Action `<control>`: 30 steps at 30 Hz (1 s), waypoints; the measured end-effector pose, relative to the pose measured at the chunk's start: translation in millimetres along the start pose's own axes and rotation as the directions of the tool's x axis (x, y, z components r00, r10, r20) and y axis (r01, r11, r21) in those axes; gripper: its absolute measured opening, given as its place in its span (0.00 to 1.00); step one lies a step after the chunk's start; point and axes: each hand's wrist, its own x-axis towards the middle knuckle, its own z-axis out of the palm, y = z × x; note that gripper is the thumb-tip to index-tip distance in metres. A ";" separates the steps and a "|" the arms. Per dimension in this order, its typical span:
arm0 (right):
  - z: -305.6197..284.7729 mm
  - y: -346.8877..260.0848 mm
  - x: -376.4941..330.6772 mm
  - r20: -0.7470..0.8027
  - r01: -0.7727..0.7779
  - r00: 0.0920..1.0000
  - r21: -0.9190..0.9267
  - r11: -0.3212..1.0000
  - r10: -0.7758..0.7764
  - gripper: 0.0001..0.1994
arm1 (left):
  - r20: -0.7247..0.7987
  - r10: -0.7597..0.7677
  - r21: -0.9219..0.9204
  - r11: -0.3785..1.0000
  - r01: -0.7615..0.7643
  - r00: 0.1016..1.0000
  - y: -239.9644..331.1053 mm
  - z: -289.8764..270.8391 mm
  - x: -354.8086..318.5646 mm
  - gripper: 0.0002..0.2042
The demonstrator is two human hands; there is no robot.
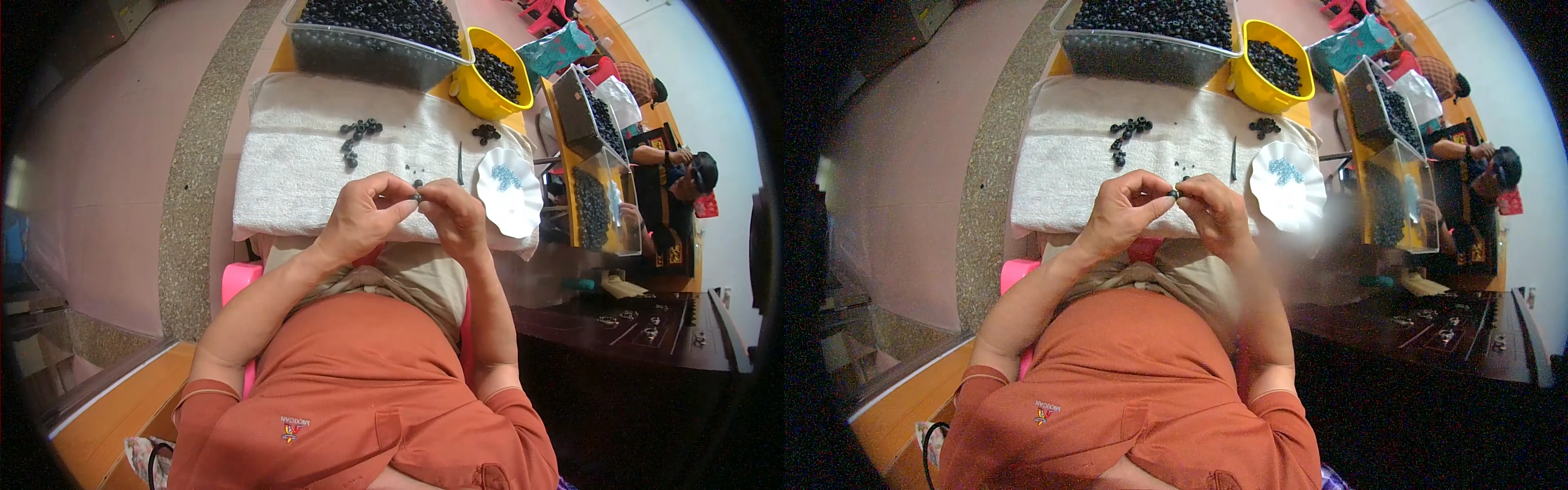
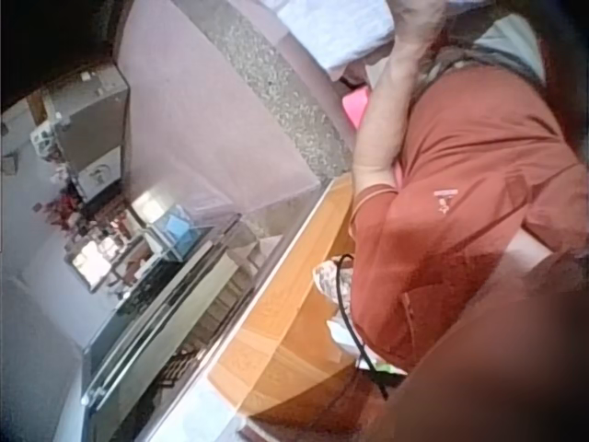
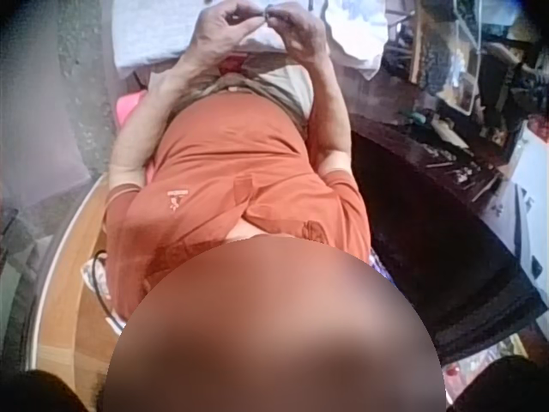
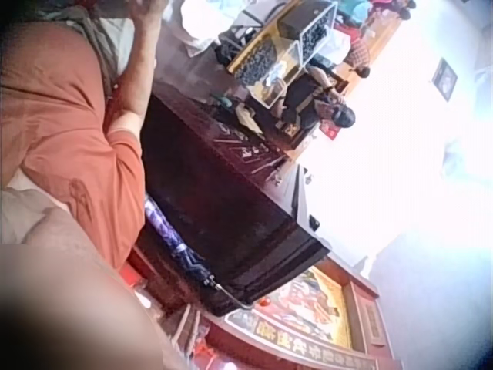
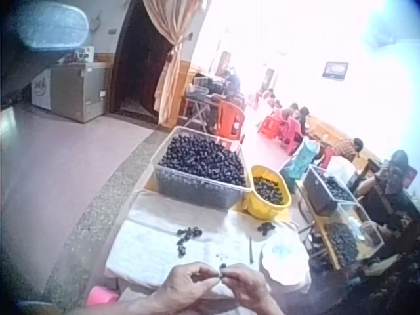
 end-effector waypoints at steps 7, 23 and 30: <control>1.0 5.5 -1.5 -0.032 0.010 0.999 0.035 0.999 -0.009 0.10 | -0.005 0.008 -0.017 1.000 -0.008 1.000 0.3 0.5 0.0 0.07; -2.9 5.2 -3.0 -0.027 -0.005 1.000 0.093 0.996 0.008 0.06 | 0.017 0.027 -0.017 0.999 -0.027 0.999 -0.6 1.2 0.2 0.06; -3.4 13.3 -9.2 0.062 -0.169 0.986 0.370 0.914 0.157 0.06 | 0.027 0.003 -0.044 0.999 -0.002 1.000 -4.0 0.8 0.0 0.06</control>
